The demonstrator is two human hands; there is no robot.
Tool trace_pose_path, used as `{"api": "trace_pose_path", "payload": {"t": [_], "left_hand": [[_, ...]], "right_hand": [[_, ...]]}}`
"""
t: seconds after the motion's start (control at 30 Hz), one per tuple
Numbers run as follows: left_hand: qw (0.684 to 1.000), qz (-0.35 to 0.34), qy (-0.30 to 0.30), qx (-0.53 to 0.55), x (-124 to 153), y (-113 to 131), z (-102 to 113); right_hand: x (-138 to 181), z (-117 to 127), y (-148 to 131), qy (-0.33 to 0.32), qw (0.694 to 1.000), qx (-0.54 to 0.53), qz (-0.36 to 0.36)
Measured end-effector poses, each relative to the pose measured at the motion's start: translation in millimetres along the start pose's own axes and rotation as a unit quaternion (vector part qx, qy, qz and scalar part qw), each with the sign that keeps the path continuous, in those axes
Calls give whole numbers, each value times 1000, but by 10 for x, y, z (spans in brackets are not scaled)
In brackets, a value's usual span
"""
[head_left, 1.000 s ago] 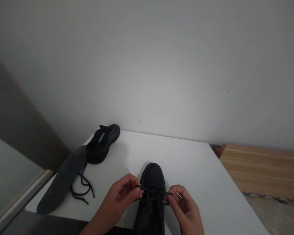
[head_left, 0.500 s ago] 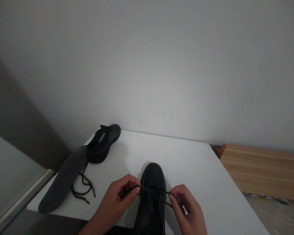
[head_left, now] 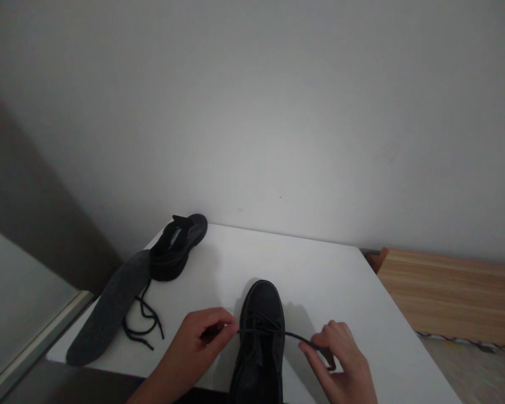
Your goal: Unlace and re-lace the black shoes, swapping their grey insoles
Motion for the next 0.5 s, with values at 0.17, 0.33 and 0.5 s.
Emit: {"api": "trace_pose_path", "payload": {"t": [0.17, 0.33, 0.5], "left_hand": [[998, -61, 0, 30, -15, 72, 25], [999, -20, 12, 46, -72, 1, -23], [999, 2, -9, 39, -99, -43, -154]], "right_hand": [[-8, 12, -74, -67, 988, -138, -18], [21, -223, -14, -76, 985, -125, -96], [21, -441, -53, -101, 980, -125, -117]]}}
Point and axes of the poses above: each hand's wrist, its own x-axis away from the middle knuckle, its own z-axis out of the back of the hand, y = z × x, the point moved 7 cm from there along -x, towards the middle knuckle, and after that the axes turned 5 degrees about -z, right-handed, at the moved point
